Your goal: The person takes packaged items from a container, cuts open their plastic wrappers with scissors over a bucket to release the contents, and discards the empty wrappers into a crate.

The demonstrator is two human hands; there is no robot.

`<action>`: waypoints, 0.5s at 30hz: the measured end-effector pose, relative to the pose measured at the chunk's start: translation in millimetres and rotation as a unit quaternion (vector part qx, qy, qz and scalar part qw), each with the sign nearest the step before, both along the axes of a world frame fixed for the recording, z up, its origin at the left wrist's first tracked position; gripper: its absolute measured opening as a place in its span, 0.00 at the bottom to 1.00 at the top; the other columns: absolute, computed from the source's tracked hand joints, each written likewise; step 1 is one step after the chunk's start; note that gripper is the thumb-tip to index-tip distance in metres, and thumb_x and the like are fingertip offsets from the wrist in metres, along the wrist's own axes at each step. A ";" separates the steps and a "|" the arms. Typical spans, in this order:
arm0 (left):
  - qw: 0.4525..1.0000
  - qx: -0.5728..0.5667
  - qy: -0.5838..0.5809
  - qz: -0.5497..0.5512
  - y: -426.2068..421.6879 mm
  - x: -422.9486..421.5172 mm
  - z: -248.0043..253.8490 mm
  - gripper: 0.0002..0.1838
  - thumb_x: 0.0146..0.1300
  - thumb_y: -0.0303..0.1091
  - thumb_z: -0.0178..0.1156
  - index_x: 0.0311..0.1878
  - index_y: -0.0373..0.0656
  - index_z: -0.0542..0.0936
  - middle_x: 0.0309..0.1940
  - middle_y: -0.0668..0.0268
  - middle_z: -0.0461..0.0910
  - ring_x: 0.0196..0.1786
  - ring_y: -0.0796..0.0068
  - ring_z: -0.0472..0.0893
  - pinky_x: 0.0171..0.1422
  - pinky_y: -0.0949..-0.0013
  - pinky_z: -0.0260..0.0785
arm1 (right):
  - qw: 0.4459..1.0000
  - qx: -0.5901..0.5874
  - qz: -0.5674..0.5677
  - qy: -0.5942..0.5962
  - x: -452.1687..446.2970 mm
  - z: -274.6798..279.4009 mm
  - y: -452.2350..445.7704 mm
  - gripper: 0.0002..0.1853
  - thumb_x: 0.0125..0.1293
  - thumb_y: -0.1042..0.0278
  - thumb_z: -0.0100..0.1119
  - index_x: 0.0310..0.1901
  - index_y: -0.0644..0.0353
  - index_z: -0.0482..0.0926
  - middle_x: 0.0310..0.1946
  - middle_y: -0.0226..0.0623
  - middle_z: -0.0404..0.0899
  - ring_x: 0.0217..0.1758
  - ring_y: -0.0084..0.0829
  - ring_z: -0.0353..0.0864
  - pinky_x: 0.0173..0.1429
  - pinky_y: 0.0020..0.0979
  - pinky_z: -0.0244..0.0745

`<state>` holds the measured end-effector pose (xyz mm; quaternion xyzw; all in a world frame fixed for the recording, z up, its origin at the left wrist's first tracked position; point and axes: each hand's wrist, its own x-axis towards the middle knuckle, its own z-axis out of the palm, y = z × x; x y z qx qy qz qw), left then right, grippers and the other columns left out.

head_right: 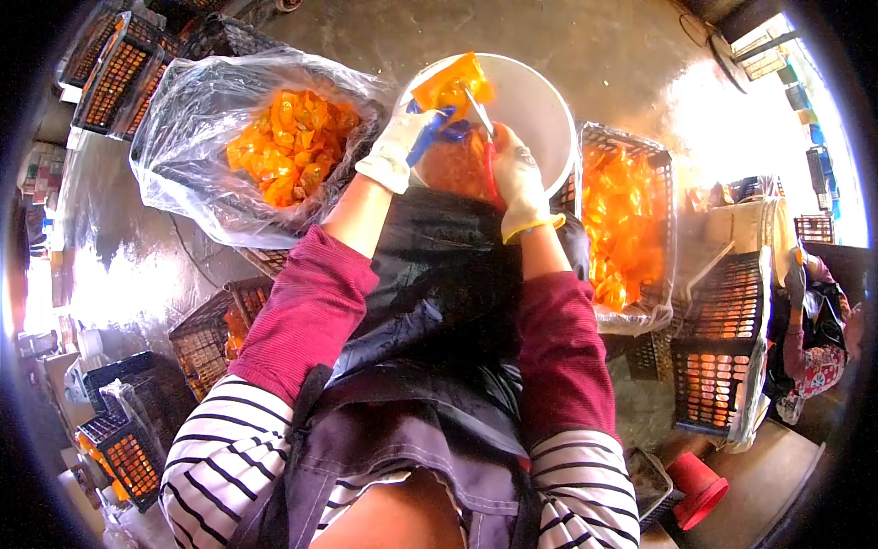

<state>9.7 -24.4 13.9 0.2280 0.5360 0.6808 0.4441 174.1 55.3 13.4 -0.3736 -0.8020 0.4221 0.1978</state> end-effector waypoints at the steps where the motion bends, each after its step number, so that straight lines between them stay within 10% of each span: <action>1: 1.000 -0.012 -0.011 -0.005 -1.9 0.4 5.6 0.24 0.61 0.23 0.57 0.62 0.35 0.67 0.49 0.53 0.77 0.40 0.61 0.84 0.42 0.65 0.83 | 1.000 0.009 0.000 0.014 0.1 0.0 -0.8 0.15 0.65 0.62 0.55 0.50 0.56 0.77 0.41 0.47 0.81 0.47 0.45 0.80 0.49 0.37 0.72; 15: 0.994 -0.055 -0.087 -0.039 -5.7 -6.7 2.9 0.19 0.63 0.29 0.53 0.57 0.35 0.70 0.40 0.56 0.80 0.32 0.65 0.83 0.32 0.68 0.78 | 0.989 -0.103 0.039 0.103 -4.1 -1.3 -8.2 0.17 0.64 0.58 0.61 0.50 0.58 0.78 0.37 0.43 0.83 0.40 0.33 0.80 0.47 0.31 0.72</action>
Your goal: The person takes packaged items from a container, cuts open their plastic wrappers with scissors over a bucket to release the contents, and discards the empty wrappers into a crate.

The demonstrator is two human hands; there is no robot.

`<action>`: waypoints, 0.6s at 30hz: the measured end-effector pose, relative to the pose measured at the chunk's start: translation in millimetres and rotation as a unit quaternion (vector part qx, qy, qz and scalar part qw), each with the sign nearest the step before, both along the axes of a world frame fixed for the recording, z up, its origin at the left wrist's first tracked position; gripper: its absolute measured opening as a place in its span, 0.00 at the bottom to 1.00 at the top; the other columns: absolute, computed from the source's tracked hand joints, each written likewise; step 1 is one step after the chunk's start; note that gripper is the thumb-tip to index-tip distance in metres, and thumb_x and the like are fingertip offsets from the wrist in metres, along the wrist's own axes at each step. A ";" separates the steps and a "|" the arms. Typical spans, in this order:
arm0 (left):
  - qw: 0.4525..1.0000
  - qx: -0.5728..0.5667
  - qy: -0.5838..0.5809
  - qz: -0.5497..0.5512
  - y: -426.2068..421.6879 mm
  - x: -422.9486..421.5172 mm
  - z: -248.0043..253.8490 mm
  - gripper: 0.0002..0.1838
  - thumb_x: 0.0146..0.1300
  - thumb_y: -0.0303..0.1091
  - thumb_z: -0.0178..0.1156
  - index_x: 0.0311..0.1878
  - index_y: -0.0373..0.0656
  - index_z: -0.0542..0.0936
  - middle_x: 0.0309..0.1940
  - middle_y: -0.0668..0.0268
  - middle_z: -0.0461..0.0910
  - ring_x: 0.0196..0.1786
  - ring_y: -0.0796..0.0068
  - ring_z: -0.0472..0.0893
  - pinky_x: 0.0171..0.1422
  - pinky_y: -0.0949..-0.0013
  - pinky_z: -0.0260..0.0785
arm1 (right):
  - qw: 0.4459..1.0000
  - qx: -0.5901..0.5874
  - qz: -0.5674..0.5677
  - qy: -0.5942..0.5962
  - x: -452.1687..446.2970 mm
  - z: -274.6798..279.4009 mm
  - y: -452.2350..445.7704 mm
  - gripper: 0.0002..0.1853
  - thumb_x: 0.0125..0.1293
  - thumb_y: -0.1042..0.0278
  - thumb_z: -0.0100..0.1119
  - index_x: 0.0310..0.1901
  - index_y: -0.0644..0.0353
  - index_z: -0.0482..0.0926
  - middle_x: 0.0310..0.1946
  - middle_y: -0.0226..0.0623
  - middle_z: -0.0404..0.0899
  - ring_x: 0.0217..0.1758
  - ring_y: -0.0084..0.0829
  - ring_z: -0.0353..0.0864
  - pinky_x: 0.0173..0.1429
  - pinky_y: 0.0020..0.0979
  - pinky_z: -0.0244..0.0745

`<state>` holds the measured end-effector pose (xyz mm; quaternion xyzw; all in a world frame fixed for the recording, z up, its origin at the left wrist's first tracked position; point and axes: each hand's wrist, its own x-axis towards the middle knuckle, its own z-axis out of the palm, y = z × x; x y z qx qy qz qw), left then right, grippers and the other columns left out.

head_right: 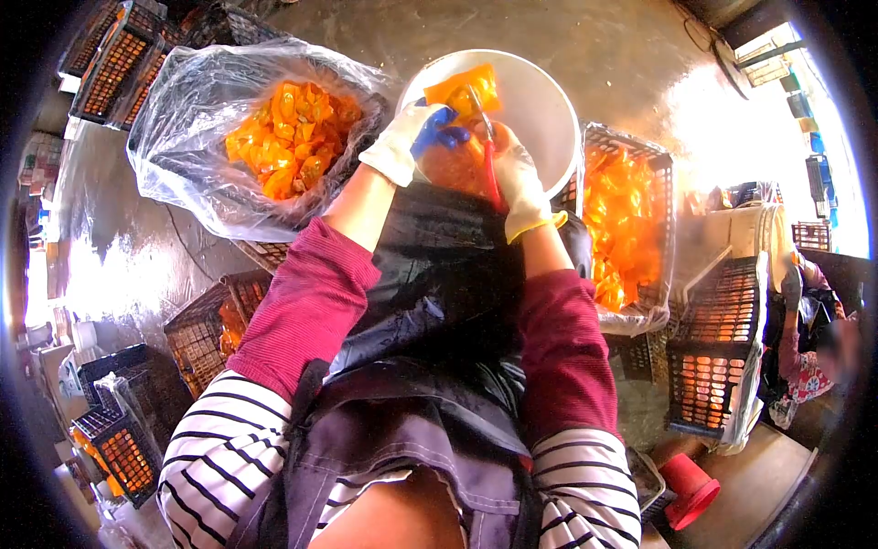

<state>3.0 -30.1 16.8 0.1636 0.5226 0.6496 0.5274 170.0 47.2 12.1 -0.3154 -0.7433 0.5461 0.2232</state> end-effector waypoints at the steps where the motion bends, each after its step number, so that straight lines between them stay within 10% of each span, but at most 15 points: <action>1: 1.000 0.015 -0.007 0.003 -1.4 -1.9 -0.5 0.19 0.63 0.29 0.53 0.57 0.36 0.70 0.40 0.56 0.79 0.33 0.65 0.83 0.32 0.68 0.78 | 0.999 -0.037 0.005 -0.024 1.0 -0.3 0.8 0.17 0.64 0.57 0.61 0.50 0.57 0.77 0.37 0.44 0.82 0.40 0.33 0.80 0.47 0.32 0.72; 12: 0.920 -0.169 0.351 0.048 2.9 -15.1 -24.2 0.23 0.62 0.47 0.55 0.52 0.39 0.78 0.44 0.53 0.82 0.45 0.60 0.82 0.52 0.62 0.73 | 0.974 0.181 -0.010 -0.136 8.9 -2.6 7.5 0.12 0.65 0.61 0.53 0.47 0.54 0.78 0.39 0.46 0.80 0.46 0.47 0.79 0.49 0.39 0.72; 13: 0.905 -0.191 0.376 0.061 0.6 -17.5 -20.0 0.23 0.62 0.48 0.55 0.50 0.39 0.79 0.45 0.53 0.82 0.47 0.58 0.82 0.54 0.61 0.72 | 0.962 0.194 -0.005 -0.191 8.7 13.0 0.2 0.14 0.66 0.61 0.57 0.51 0.53 0.79 0.37 0.43 0.82 0.41 0.34 0.81 0.47 0.31 0.72; 18: 0.823 -0.225 0.516 0.081 -13.2 -4.0 26.1 0.23 0.63 0.46 0.55 0.53 0.39 0.78 0.40 0.53 0.83 0.42 0.60 0.84 0.49 0.64 0.75 | 0.942 0.282 -0.001 -0.182 4.8 3.3 4.2 0.17 0.65 0.56 0.60 0.51 0.55 0.79 0.35 0.41 0.82 0.39 0.32 0.80 0.46 0.30 0.73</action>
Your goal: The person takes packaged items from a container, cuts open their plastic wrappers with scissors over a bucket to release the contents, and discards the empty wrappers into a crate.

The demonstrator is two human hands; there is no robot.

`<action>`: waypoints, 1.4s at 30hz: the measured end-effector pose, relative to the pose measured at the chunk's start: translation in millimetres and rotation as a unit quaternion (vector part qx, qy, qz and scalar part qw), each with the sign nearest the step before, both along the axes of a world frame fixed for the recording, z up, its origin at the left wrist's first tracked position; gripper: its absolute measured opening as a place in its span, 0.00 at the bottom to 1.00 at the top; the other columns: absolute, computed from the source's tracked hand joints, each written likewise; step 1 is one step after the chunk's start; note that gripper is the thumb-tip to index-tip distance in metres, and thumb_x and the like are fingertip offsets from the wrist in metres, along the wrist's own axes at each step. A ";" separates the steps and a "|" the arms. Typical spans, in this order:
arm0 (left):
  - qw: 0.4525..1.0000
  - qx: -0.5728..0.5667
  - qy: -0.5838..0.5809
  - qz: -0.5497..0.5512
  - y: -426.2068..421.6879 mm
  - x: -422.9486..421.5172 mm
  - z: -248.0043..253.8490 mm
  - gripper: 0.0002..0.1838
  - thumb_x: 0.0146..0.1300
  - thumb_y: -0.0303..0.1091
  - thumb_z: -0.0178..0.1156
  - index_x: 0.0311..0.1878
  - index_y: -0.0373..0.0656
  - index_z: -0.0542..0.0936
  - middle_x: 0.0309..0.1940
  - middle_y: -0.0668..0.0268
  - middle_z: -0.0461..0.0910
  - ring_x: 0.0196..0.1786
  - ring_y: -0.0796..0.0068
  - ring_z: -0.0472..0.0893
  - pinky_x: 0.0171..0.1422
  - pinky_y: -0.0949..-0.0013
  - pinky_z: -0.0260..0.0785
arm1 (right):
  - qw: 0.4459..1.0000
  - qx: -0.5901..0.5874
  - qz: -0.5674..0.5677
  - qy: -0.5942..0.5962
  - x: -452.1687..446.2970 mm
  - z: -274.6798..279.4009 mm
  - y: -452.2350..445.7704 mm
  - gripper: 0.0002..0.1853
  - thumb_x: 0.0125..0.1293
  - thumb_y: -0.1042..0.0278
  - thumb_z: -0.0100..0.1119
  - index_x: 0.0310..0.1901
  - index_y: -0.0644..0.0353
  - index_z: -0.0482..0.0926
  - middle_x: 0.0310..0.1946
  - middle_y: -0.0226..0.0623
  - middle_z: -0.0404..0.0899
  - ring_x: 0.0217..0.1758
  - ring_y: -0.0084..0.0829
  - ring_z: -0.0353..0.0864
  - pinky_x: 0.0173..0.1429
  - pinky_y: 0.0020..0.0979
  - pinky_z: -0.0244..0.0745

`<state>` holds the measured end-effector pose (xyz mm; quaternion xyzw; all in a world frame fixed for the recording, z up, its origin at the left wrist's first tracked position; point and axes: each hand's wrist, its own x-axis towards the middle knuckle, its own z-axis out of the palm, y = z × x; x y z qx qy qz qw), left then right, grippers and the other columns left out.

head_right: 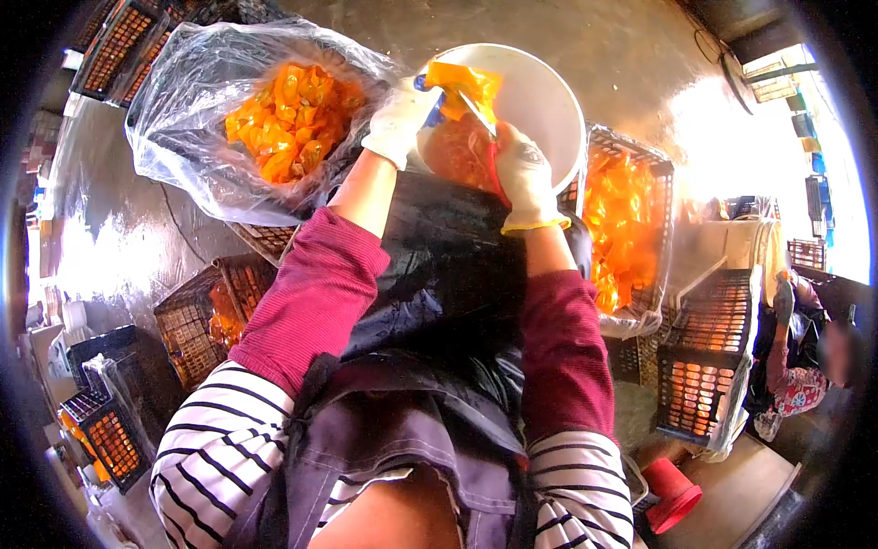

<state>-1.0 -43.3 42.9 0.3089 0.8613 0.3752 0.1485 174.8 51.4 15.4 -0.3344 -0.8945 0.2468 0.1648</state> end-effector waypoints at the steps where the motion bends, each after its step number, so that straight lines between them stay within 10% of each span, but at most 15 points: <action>1: 0.998 -0.010 -0.035 -0.042 -0.1 -2.2 1.0 0.23 0.63 0.49 0.54 0.53 0.41 0.78 0.43 0.52 0.82 0.46 0.57 0.82 0.53 0.60 0.73 | 0.999 0.045 0.008 0.004 -1.3 1.1 -0.8 0.17 0.65 0.56 0.60 0.50 0.56 0.79 0.34 0.40 0.82 0.38 0.32 0.80 0.45 0.29 0.73; 5: 0.997 -0.049 0.026 -0.057 -2.8 1.1 17.3 0.20 0.61 0.42 0.59 0.52 0.41 0.79 0.45 0.56 0.82 0.49 0.64 0.82 0.52 0.65 0.73 | 0.993 -0.110 0.026 0.031 4.6 5.6 -6.5 0.16 0.65 0.59 0.60 0.51 0.57 0.78 0.31 0.32 0.83 0.35 0.25 0.82 0.38 0.26 0.73; 8: 0.959 0.273 -0.074 0.002 17.6 -10.2 -29.0 0.18 0.58 0.32 0.63 0.53 0.42 0.78 0.47 0.63 0.82 0.48 0.70 0.82 0.53 0.71 0.73 | 0.971 -0.236 0.014 0.025 1.2 0.5 0.2 0.16 0.66 0.60 0.60 0.52 0.57 0.77 0.30 0.32 0.83 0.30 0.23 0.82 0.31 0.25 0.73; 12: 0.718 0.383 -0.578 -0.056 20.9 3.5 -22.2 0.22 0.62 0.30 0.62 0.60 0.41 0.73 0.50 0.62 0.79 0.51 0.71 0.80 0.59 0.71 0.73 | 0.938 -0.342 0.000 0.047 -0.3 -10.8 6.4 0.16 0.67 0.60 0.58 0.53 0.57 0.76 0.28 0.36 0.83 0.23 0.26 0.81 0.27 0.24 0.73; 19: 0.863 0.307 -0.401 -0.031 34.5 -8.8 -50.0 0.20 0.68 0.29 0.54 0.62 0.38 0.70 0.53 0.62 0.77 0.53 0.73 0.79 0.60 0.73 0.71 | 0.887 -0.459 -0.032 0.046 -2.4 25.3 -9.5 0.16 0.65 0.56 0.60 0.47 0.58 0.79 0.29 0.35 0.82 0.27 0.27 0.80 0.27 0.29 0.74; 27: 0.986 0.156 -0.065 0.015 48.0 3.8 -57.0 0.17 0.68 0.36 0.53 0.57 0.40 0.75 0.47 0.60 0.80 0.48 0.71 0.81 0.54 0.72 0.73 | 0.977 -0.210 0.020 0.041 -6.0 -5.1 9.9 0.17 0.67 0.60 0.59 0.52 0.59 0.76 0.28 0.36 0.82 0.32 0.27 0.82 0.35 0.28 0.76; 30: 0.984 0.123 -0.126 0.021 47.0 13.9 -38.8 0.22 0.67 0.44 0.53 0.58 0.40 0.74 0.51 0.57 0.79 0.53 0.65 0.79 0.58 0.67 0.70 | 0.982 -0.183 -0.006 0.034 -6.5 -14.8 15.2 0.17 0.66 0.62 0.60 0.53 0.59 0.76 0.32 0.37 0.82 0.38 0.26 0.82 0.41 0.29 0.76; 32: 0.979 0.168 -0.112 -0.005 41.8 18.5 -20.2 0.26 0.64 0.48 0.58 0.59 0.41 0.73 0.53 0.57 0.77 0.56 0.65 0.76 0.63 0.64 0.67 | 0.910 -0.369 -0.042 0.183 -7.8 -34.4 25.2 0.17 0.65 0.64 0.61 0.54 0.59 0.76 0.34 0.37 0.82 0.39 0.26 0.81 0.43 0.28 0.77; 33: 0.972 0.213 -0.097 -0.032 38.9 22.0 -13.7 0.26 0.63 0.46 0.61 0.59 0.40 0.72 0.53 0.57 0.77 0.56 0.66 0.76 0.63 0.64 0.67 | 0.789 -0.523 -0.062 0.317 -6.0 -46.1 32.0 0.18 0.64 0.64 0.62 0.54 0.58 0.76 0.36 0.37 0.82 0.39 0.26 0.81 0.43 0.28 0.77; 35: 0.973 0.202 -0.063 -0.090 35.7 17.6 -6.1 0.29 0.57 0.39 0.68 0.60 0.39 0.70 0.54 0.57 0.76 0.55 0.67 0.77 0.61 0.67 0.69 | 0.768 -0.484 -0.060 0.415 -7.9 -57.1 32.5 0.22 0.64 0.65 0.62 0.59 0.58 0.72 0.43 0.38 0.80 0.39 0.30 0.82 0.40 0.29 0.78; 36: 0.924 0.317 -0.197 -0.084 36.4 10.5 -24.2 0.27 0.58 0.35 0.66 0.59 0.39 0.71 0.53 0.59 0.77 0.54 0.68 0.78 0.60 0.68 0.70 | 0.848 -0.415 -0.075 0.320 -1.2 -54.4 40.0 0.23 0.68 0.57 0.56 0.60 0.61 0.70 0.45 0.42 0.80 0.38 0.31 0.82 0.35 0.30 0.79; 38: 0.729 0.500 -0.460 -0.082 24.7 -1.1 -30.3 0.24 0.60 0.28 0.64 0.59 0.40 0.71 0.51 0.61 0.77 0.52 0.70 0.78 0.59 0.68 0.72 | 0.786 -0.491 -0.076 0.366 16.6 17.5 13.1 0.27 0.70 0.48 0.49 0.59 0.64 0.69 0.47 0.44 0.79 0.35 0.31 0.82 0.29 0.30 0.78; 40: 0.754 0.520 -0.398 -0.038 4.4 -17.5 -26.7 0.24 0.63 0.33 0.61 0.61 0.41 0.70 0.49 0.65 0.79 0.49 0.72 0.79 0.55 0.72 0.72 | 0.829 -0.435 -0.089 0.340 27.9 35.5 12.8 0.31 0.69 0.42 0.46 0.57 0.65 0.69 0.49 0.44 0.77 0.42 0.36 0.81 0.41 0.34 0.80; 42: 0.932 0.342 -0.119 0.014 -40.4 -53.9 -32.4 0.25 0.59 0.36 0.65 0.59 0.41 0.70 0.44 0.58 0.80 0.47 0.66 0.81 0.54 0.69 0.73 | 0.604 -0.569 0.055 0.556 43.3 25.3 34.3 0.27 0.67 0.45 0.51 0.54 0.64 0.74 0.52 0.45 0.77 0.49 0.40 0.76 0.47 0.39 0.74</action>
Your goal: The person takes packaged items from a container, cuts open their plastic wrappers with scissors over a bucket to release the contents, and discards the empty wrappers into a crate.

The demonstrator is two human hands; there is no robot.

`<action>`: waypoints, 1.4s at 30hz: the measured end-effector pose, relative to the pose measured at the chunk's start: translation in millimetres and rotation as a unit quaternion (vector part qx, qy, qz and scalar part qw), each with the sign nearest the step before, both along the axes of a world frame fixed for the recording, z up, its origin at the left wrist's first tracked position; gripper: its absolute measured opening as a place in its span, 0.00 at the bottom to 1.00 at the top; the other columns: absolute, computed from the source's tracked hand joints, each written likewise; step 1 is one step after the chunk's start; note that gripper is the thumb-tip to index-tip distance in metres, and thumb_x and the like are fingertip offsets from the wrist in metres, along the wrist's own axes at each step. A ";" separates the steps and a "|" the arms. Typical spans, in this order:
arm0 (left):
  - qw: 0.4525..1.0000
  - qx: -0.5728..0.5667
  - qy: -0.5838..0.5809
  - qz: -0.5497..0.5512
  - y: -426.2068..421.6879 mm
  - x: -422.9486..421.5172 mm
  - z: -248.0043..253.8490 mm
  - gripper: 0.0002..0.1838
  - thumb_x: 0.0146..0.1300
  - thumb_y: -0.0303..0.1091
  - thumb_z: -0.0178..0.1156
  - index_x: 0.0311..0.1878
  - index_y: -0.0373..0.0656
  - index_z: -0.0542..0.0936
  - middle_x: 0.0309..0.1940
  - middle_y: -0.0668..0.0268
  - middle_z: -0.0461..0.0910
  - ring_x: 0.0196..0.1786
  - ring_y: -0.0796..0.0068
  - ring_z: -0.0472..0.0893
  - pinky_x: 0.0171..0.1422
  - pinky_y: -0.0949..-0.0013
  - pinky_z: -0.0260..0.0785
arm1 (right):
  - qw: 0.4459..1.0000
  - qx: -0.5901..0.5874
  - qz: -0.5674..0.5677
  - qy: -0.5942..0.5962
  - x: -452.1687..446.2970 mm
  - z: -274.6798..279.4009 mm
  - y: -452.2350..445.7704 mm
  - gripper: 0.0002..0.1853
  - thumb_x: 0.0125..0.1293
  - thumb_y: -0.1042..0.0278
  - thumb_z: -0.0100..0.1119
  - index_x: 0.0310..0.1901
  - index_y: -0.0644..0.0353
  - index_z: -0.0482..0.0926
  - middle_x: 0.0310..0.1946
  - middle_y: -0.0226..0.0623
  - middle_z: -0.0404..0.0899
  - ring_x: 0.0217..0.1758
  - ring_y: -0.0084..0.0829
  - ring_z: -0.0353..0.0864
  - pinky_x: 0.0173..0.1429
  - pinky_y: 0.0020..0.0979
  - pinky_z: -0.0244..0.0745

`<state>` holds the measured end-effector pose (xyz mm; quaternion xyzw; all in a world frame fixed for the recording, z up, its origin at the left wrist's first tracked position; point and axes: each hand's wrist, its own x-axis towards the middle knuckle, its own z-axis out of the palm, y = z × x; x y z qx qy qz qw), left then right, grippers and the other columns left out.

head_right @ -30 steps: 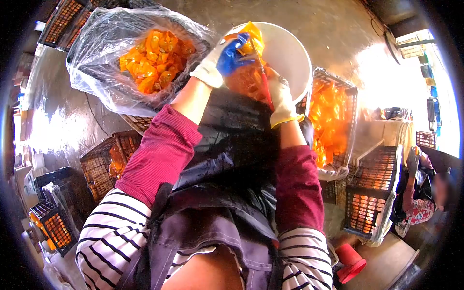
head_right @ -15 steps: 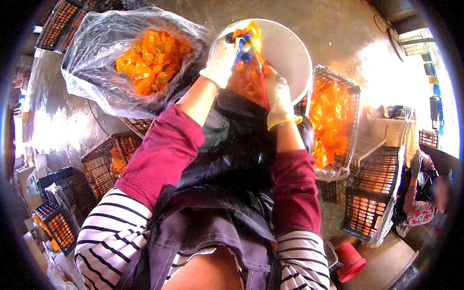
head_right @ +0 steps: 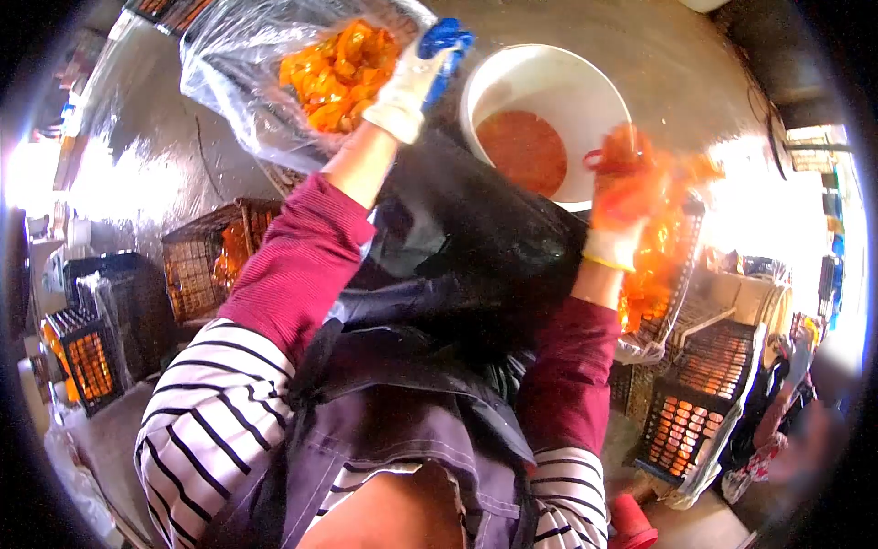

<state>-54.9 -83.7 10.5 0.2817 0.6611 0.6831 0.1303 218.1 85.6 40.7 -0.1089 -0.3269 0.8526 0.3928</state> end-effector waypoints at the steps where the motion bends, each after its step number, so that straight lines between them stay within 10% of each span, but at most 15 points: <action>1: 0.998 -0.056 -0.027 0.005 -32.0 -3.0 7.4 0.28 0.59 0.42 0.65 0.59 0.42 0.70 0.47 0.57 0.80 0.49 0.65 0.81 0.55 0.68 0.72 | 0.996 -0.079 -0.042 0.024 8.3 -1.0 1.4 0.32 0.65 0.45 0.53 0.59 0.66 0.67 0.60 0.48 0.68 0.60 0.43 0.68 0.60 0.44 0.64; 4: 0.943 -0.310 0.054 0.104 -99.4 -40.7 -18.2 0.38 0.57 0.58 0.61 0.66 0.46 0.66 0.56 0.53 0.76 0.58 0.57 0.77 0.61 0.61 0.68 | 0.985 -0.155 -0.057 0.043 26.7 -14.9 11.0 0.44 0.64 0.46 0.56 0.71 0.67 0.51 0.70 0.47 0.57 0.72 0.47 0.59 0.76 0.47 0.49; 8: 0.827 -0.558 0.040 -0.053 -141.9 -64.5 -68.1 0.50 0.54 0.64 0.60 0.74 0.50 0.52 0.66 0.50 0.66 0.67 0.53 0.68 0.68 0.56 0.61 | 0.990 -0.130 0.035 0.041 16.2 -11.3 9.8 0.31 0.63 0.46 0.56 0.57 0.64 0.68 0.59 0.42 0.70 0.61 0.41 0.67 0.64 0.43 0.60; 15: 0.830 -0.543 0.122 0.029 -113.8 -77.7 -134.2 0.31 0.57 0.53 0.58 0.62 0.50 0.70 0.56 0.50 0.75 0.61 0.52 0.72 0.62 0.57 0.65 | 0.986 -0.129 -0.045 -0.092 -20.2 18.9 -9.1 0.21 0.68 0.46 0.50 0.47 0.57 0.74 0.43 0.31 0.75 0.42 0.33 0.69 0.53 0.38 0.63; 19: 0.855 -0.502 0.121 -0.039 -116.4 -70.2 -104.9 0.23 0.61 0.49 0.56 0.56 0.47 0.75 0.52 0.54 0.79 0.56 0.55 0.77 0.59 0.60 0.67 | 0.990 -0.103 0.082 -0.043 -13.7 8.6 1.1 0.24 0.69 0.45 0.46 0.52 0.58 0.73 0.50 0.34 0.76 0.49 0.33 0.72 0.53 0.39 0.64; 23: 0.967 -0.058 -0.227 0.097 -129.9 -69.0 -114.1 0.20 0.65 0.43 0.57 0.55 0.41 0.76 0.51 0.62 0.79 0.55 0.66 0.78 0.62 0.65 0.68 | 0.989 -0.138 0.057 -0.024 -6.6 -11.2 12.1 0.26 0.70 0.49 0.48 0.56 0.64 0.71 0.55 0.41 0.74 0.56 0.37 0.73 0.61 0.42 0.66; 24: 0.880 0.200 -0.431 0.033 -132.3 -78.2 -129.8 0.23 0.63 0.45 0.59 0.58 0.45 0.74 0.53 0.61 0.78 0.56 0.62 0.77 0.63 0.59 0.68 | 0.985 -0.159 0.066 -0.006 -3.5 -15.3 15.4 0.26 0.70 0.51 0.49 0.58 0.67 0.70 0.57 0.44 0.74 0.58 0.39 0.73 0.65 0.44 0.66; 26: 0.815 0.316 -0.485 -0.022 -136.0 -59.9 -69.0 0.26 0.61 0.47 0.62 0.60 0.45 0.72 0.54 0.61 0.77 0.56 0.59 0.76 0.61 0.53 0.70 | 0.984 -0.164 0.067 -0.014 -2.9 -17.9 13.7 0.27 0.70 0.53 0.50 0.59 0.70 0.69 0.59 0.47 0.73 0.62 0.42 0.73 0.68 0.45 0.66; 32: 0.895 0.266 -0.359 -0.015 -70.4 -46.7 -7.4 0.19 0.69 0.44 0.52 0.56 0.41 0.74 0.51 0.60 0.79 0.54 0.63 0.77 0.59 0.60 0.72 | 0.973 -0.023 0.078 -0.215 -22.0 -2.3 -14.5 0.28 0.68 0.51 0.54 0.60 0.65 0.67 0.59 0.51 0.71 0.57 0.41 0.76 0.61 0.39 0.72; 34: 0.989 -0.003 -0.151 -0.009 -41.6 -35.7 15.8 0.19 0.71 0.43 0.49 0.55 0.40 0.74 0.52 0.59 0.79 0.54 0.67 0.78 0.60 0.64 0.69 | 0.955 0.099 0.090 -0.266 -20.5 -28.9 -9.3 0.25 0.71 0.51 0.47 0.60 0.64 0.67 0.53 0.53 0.75 0.51 0.40 0.79 0.51 0.38 0.76; 36: 0.891 0.241 -0.382 -0.040 3.2 -5.1 38.8 0.19 0.72 0.44 0.47 0.54 0.40 0.74 0.49 0.60 0.79 0.53 0.67 0.78 0.59 0.65 0.68 | 0.945 0.103 0.120 -0.287 -22.1 -35.5 -14.3 0.23 0.73 0.53 0.44 0.60 0.62 0.67 0.50 0.53 0.78 0.48 0.40 0.81 0.45 0.36 0.79; 40: 0.969 0.135 -0.205 0.000 42.6 35.3 22.6 0.16 0.68 0.41 0.52 0.47 0.36 0.76 0.38 0.59 0.81 0.41 0.65 0.81 0.47 0.65 0.75 | 0.922 0.112 0.143 -0.343 -30.8 -67.3 -18.5 0.16 0.67 0.65 0.58 0.53 0.61 0.71 0.47 0.43 0.79 0.48 0.34 0.80 0.52 0.33 0.77; 42: 0.868 0.260 -0.423 0.005 67.5 43.7 -1.2 0.21 0.68 0.49 0.53 0.49 0.37 0.77 0.42 0.60 0.80 0.46 0.66 0.80 0.53 0.65 0.72 | 0.900 0.228 0.167 -0.332 -31.8 -75.2 -21.2 0.13 0.65 0.68 0.61 0.49 0.59 0.74 0.43 0.36 0.79 0.45 0.28 0.79 0.51 0.29 0.75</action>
